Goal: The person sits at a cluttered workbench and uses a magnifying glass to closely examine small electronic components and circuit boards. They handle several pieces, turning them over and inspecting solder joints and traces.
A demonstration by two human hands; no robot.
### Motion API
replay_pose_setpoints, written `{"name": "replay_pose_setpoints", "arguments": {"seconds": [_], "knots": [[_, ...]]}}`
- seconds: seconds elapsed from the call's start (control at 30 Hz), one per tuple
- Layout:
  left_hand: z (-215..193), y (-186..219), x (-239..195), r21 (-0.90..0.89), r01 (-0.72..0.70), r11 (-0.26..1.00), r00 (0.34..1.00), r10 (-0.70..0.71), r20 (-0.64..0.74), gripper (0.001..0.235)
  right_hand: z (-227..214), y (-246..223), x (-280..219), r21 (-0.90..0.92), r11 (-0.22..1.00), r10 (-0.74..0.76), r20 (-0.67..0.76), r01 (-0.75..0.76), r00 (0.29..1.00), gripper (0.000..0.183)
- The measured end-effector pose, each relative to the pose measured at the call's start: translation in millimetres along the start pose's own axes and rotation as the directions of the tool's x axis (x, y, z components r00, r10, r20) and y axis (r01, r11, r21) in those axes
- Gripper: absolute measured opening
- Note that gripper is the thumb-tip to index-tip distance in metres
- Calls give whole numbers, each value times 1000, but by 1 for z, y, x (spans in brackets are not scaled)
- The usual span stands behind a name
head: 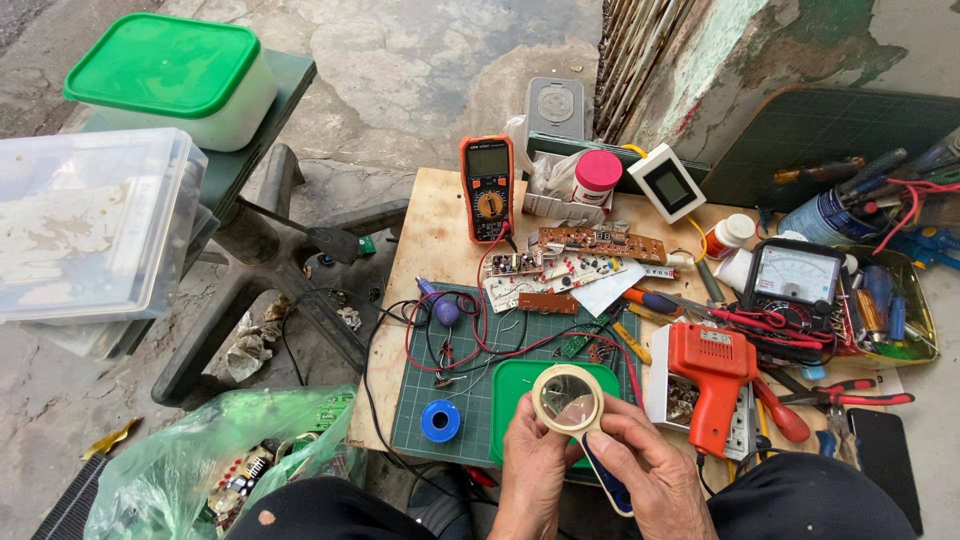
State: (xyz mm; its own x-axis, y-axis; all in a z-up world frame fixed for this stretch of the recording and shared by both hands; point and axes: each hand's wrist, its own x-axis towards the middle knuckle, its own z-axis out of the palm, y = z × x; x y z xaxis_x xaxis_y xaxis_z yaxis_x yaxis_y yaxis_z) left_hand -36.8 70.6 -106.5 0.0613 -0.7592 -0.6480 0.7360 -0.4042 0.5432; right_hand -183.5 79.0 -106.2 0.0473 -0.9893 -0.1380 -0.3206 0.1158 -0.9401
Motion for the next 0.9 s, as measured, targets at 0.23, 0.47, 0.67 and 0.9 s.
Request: {"name": "replay_pose_setpoints", "arguments": {"seconds": [0.23,0.47,0.67,0.9], "knots": [[-4,-7,6,-38,-20,999,1000,21,17,44,0,1,0,14,999,-41,17,40,999,30],[-3,-6,5,-31,-12,999,1000,12,8,45,1,-4,-1,11,1000,-21,9,21,1000,29],[-3,-9,7,-43,-5,999,1000,4,-19,44,0,-1,0,-4,1000,-28,24,28,999,30],[-9,-20,17,-134,-49,990,997,41,-58,55,3,-6,-3,55,997,54,10,-54,999,29]]}}
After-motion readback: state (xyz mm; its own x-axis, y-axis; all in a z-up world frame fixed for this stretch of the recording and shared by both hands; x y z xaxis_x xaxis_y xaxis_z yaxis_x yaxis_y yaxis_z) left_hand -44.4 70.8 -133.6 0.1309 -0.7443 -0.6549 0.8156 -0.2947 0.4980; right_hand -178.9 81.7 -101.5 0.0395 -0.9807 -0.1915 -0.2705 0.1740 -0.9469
